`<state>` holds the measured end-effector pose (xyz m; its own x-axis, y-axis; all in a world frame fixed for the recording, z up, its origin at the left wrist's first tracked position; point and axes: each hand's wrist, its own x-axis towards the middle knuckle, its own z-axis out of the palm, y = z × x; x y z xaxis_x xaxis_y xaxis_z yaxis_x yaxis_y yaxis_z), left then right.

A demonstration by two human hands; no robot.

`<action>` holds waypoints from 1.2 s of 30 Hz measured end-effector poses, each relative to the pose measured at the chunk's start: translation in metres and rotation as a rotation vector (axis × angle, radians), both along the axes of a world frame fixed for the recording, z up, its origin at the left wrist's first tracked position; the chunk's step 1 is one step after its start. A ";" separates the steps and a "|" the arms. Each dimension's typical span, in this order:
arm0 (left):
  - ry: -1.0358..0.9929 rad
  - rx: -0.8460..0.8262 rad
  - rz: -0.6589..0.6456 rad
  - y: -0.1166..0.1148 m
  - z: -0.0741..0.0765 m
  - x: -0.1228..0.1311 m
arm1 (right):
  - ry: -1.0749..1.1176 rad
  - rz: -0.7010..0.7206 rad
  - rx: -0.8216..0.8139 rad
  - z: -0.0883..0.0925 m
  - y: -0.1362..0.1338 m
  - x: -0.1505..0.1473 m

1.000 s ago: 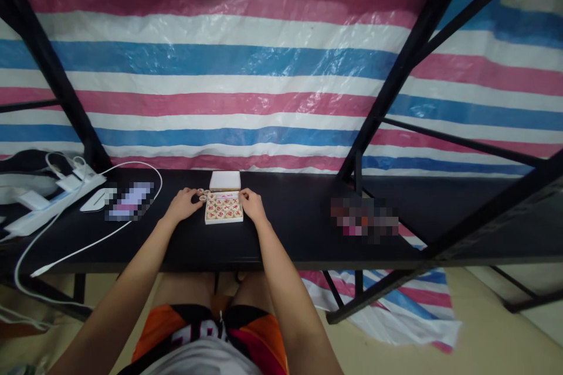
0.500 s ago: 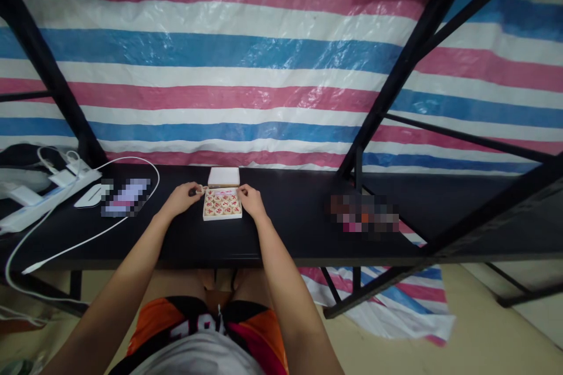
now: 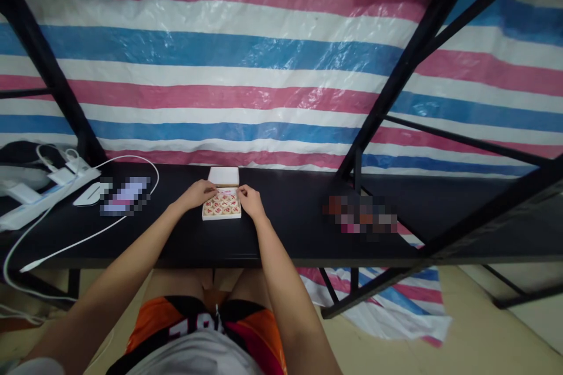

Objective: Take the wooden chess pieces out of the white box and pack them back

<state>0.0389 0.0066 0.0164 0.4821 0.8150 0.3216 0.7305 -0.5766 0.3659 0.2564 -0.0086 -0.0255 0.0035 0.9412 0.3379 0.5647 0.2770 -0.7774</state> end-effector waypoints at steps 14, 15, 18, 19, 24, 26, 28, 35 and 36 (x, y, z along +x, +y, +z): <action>0.059 -0.057 0.398 0.008 -0.019 -0.052 | 0.026 0.007 0.010 -0.003 0.000 0.000; 0.063 -0.061 0.429 0.006 -0.016 -0.052 | 0.026 0.007 0.009 -0.003 0.000 0.000; -0.020 -0.028 0.392 0.003 -0.009 -0.045 | 0.024 0.008 0.009 -0.002 -0.001 0.000; -0.093 0.004 0.328 0.002 -0.006 -0.040 | 0.023 0.005 0.006 -0.001 -0.001 0.000; -0.334 0.011 0.007 0.003 0.000 0.009 | 0.003 0.007 -0.008 -0.001 0.001 0.000; -0.203 -0.067 -0.046 0.005 -0.001 0.025 | -0.007 0.013 -0.003 -0.001 0.001 0.000; -0.098 -0.073 -0.031 0.007 -0.002 0.032 | -0.009 0.005 -0.003 0.000 0.001 0.000; -0.039 0.075 -0.011 0.008 0.001 0.015 | 0.011 0.016 -0.005 -0.001 0.000 -0.001; -0.072 0.105 0.009 0.008 0.001 0.010 | 0.009 0.012 -0.004 -0.001 0.001 -0.001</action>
